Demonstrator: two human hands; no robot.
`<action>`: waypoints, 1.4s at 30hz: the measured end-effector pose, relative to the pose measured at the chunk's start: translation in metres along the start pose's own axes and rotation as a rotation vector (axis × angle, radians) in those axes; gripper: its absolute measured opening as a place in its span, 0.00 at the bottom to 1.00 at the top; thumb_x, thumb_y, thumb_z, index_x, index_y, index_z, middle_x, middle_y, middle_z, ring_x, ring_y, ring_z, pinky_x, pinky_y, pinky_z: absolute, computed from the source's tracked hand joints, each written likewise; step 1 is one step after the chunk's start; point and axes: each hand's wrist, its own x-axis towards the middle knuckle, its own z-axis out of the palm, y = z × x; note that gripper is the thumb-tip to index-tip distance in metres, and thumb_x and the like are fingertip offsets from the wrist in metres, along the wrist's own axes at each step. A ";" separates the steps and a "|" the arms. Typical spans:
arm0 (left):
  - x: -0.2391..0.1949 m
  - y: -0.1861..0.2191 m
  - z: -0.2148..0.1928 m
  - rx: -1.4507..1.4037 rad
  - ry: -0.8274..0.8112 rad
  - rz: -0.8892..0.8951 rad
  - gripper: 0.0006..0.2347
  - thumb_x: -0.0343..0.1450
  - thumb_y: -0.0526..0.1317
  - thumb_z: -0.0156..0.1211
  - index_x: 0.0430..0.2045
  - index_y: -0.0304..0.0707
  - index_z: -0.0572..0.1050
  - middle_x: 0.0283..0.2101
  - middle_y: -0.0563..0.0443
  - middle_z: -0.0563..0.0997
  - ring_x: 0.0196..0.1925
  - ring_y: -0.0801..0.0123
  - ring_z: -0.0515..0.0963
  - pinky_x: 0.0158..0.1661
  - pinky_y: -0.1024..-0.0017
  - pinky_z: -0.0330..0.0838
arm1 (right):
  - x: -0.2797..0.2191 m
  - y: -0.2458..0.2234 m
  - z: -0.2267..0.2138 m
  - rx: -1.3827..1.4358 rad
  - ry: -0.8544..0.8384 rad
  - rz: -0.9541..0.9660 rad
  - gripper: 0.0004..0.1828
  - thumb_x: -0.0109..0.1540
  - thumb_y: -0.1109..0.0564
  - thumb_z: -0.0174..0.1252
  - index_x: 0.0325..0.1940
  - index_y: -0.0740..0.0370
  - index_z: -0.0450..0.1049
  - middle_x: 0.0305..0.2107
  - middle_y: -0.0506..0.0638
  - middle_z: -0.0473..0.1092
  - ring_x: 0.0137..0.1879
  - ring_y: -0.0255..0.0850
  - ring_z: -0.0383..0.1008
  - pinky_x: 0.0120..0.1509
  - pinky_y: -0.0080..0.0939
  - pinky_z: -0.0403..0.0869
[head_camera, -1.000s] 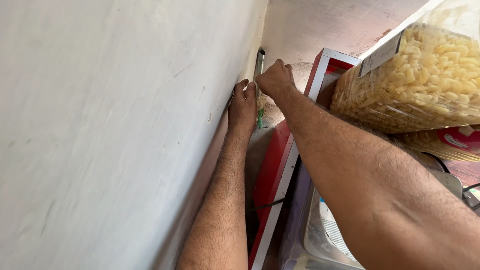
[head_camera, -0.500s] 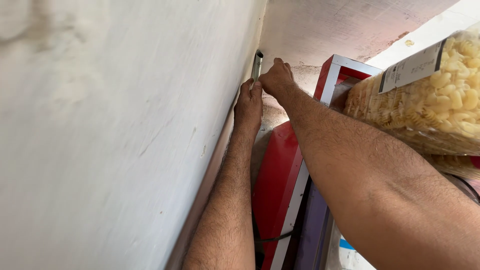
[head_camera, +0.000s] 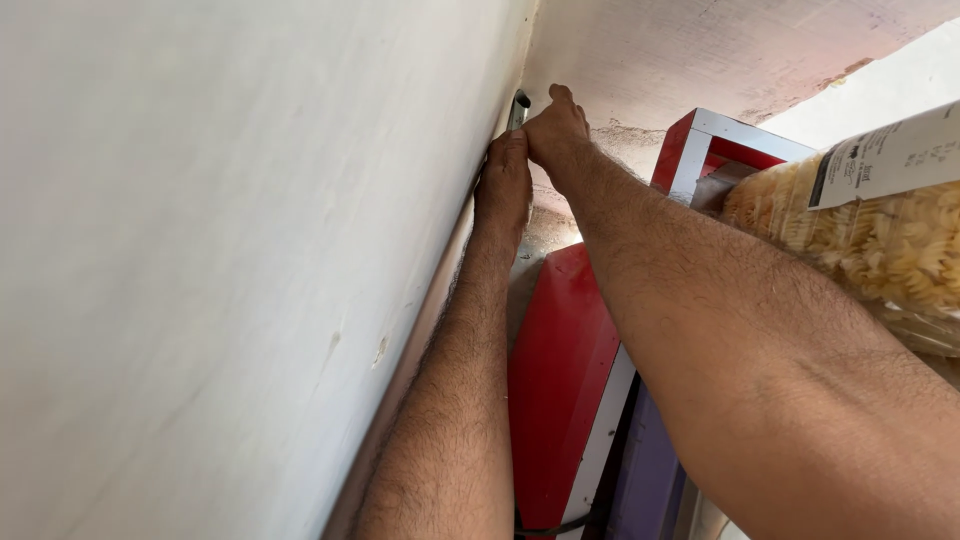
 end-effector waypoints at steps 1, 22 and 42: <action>-0.001 0.003 0.000 -0.002 -0.002 -0.001 0.29 0.76 0.59 0.33 0.69 0.45 0.60 0.70 0.42 0.66 0.74 0.55 0.62 0.68 0.55 0.59 | 0.004 0.001 0.000 -0.002 0.002 0.002 0.50 0.61 0.59 0.65 0.80 0.52 0.41 0.69 0.56 0.54 0.72 0.50 0.59 0.69 0.49 0.73; 0.004 -0.013 -0.010 0.056 -0.036 -0.094 0.31 0.75 0.62 0.29 0.73 0.49 0.53 0.77 0.46 0.50 0.79 0.58 0.46 0.73 0.51 0.45 | 0.081 0.006 0.039 0.094 -0.073 -0.036 0.29 0.68 0.63 0.47 0.75 0.57 0.57 0.62 0.56 0.67 0.61 0.41 0.78 0.59 0.41 0.80; -0.006 -0.043 -0.022 -0.084 0.021 -0.126 0.33 0.77 0.58 0.37 0.74 0.37 0.48 0.78 0.38 0.49 0.80 0.54 0.46 0.74 0.52 0.45 | 0.062 0.025 0.058 -0.848 -0.071 -0.284 0.14 0.66 0.55 0.64 0.47 0.69 0.75 0.41 0.59 0.76 0.46 0.43 0.79 0.52 0.43 0.83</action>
